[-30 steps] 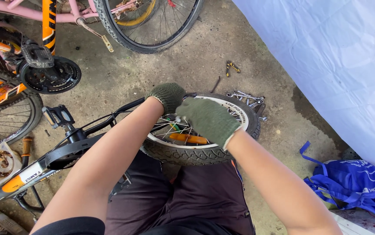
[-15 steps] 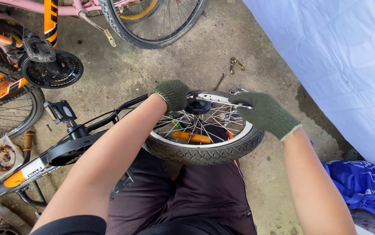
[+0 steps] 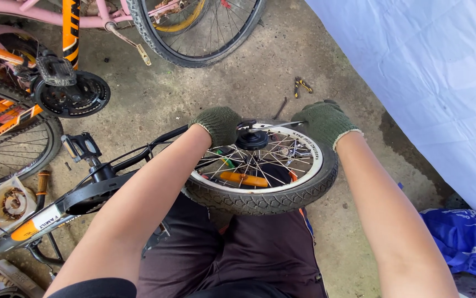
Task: The person uses a wrench to tighten the axle nuts on a bicycle wheel held on their lap. They repeatedly adjust the wrench and rotate the wheel to secure the axle.
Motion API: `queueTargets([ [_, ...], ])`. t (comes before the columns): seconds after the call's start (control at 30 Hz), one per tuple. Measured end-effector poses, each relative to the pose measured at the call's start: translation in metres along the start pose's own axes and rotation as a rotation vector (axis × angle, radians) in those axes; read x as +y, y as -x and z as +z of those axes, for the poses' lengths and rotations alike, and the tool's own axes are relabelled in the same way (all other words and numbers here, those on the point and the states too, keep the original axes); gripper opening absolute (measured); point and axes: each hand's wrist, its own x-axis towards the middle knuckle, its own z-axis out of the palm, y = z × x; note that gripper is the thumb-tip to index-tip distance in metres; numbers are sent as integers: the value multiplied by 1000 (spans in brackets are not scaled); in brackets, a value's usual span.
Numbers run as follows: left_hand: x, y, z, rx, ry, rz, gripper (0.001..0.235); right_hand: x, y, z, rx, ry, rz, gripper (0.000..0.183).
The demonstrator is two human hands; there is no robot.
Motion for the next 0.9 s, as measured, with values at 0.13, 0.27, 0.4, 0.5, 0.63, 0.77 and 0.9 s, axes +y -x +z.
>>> queueTargets([
  [0.13,3,6,-8,-5,1,7,37,22,-17,39,112,18,-30,31],
  [0.27,6,10,-16,-21,15,33,40,30,-25,44,98,73,-14,31],
  [0.4,-5,-8,7,-12,-50,-5,35,28,-36,49,77,131,-9,32],
  [0.5,-2,1,-3,-31,-30,-6,33,23,-41,54,64,162,-4,33],
  [0.63,1,4,-6,-50,-46,6,36,26,-9,54,56,155,1,35],
  [0.77,7,8,-15,-72,-66,-3,35,-36,23,-30,38,257,-36,43],
  [0.9,7,4,-10,-57,-77,-31,34,-79,56,-78,-155,211,27,44],
])
